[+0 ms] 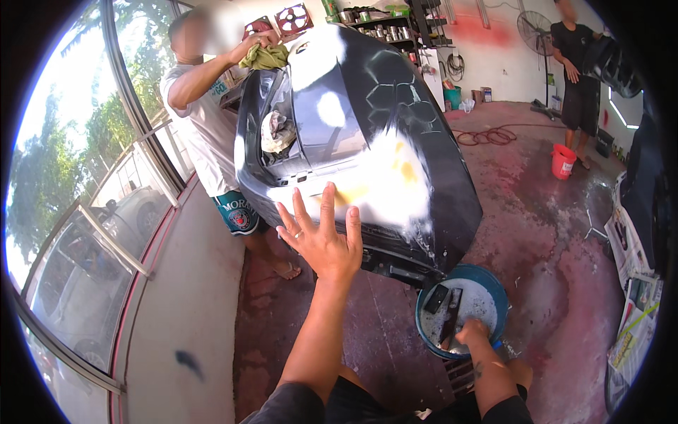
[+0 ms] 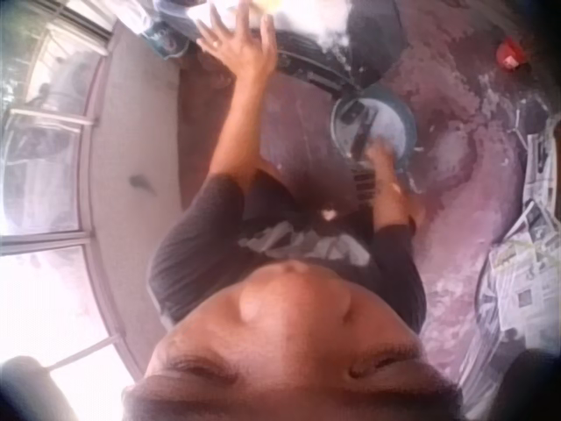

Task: The person scrubs a black car bumper with a sponge and soapy water, rinses it with a hose, and wipes it dry with a cloth. The person also cleans a smaller black plastic trim piece in a bucket of soapy water.

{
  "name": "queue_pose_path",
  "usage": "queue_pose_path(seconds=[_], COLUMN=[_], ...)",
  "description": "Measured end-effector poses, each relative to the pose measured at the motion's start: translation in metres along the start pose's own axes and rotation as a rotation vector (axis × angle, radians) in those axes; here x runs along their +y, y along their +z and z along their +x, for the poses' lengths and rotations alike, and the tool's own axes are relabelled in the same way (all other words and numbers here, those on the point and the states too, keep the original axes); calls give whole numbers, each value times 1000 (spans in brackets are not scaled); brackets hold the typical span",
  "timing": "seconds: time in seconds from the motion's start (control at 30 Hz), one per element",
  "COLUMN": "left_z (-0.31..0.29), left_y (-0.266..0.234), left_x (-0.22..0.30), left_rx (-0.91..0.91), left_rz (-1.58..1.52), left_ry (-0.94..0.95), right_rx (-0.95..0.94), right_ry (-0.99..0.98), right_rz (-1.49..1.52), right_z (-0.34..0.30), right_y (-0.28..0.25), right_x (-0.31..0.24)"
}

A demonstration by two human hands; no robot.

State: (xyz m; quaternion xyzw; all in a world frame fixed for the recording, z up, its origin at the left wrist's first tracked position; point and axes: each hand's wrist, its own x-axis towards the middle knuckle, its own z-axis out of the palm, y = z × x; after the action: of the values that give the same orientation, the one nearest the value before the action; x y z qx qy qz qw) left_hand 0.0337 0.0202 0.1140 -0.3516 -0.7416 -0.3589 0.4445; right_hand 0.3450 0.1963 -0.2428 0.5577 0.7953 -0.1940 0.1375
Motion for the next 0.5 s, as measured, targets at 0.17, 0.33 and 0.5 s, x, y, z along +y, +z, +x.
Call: queue_pose_path(seconds=[0.17,0.33,0.5], left_z=[-10,-13,-56], left_y=[11,8,6], left_x=[32,78,69], left_rx=[-118,-174,-231], left_rz=[-72,-227,-373], left_ry=[40,185,404], right_rx=[-86,122,-10], right_ry=[14,-96,-71], right_rz=[6,23,-81], right_z=[16,9,9], right_y=[9,13,-3], right_x=[6,0,-7])
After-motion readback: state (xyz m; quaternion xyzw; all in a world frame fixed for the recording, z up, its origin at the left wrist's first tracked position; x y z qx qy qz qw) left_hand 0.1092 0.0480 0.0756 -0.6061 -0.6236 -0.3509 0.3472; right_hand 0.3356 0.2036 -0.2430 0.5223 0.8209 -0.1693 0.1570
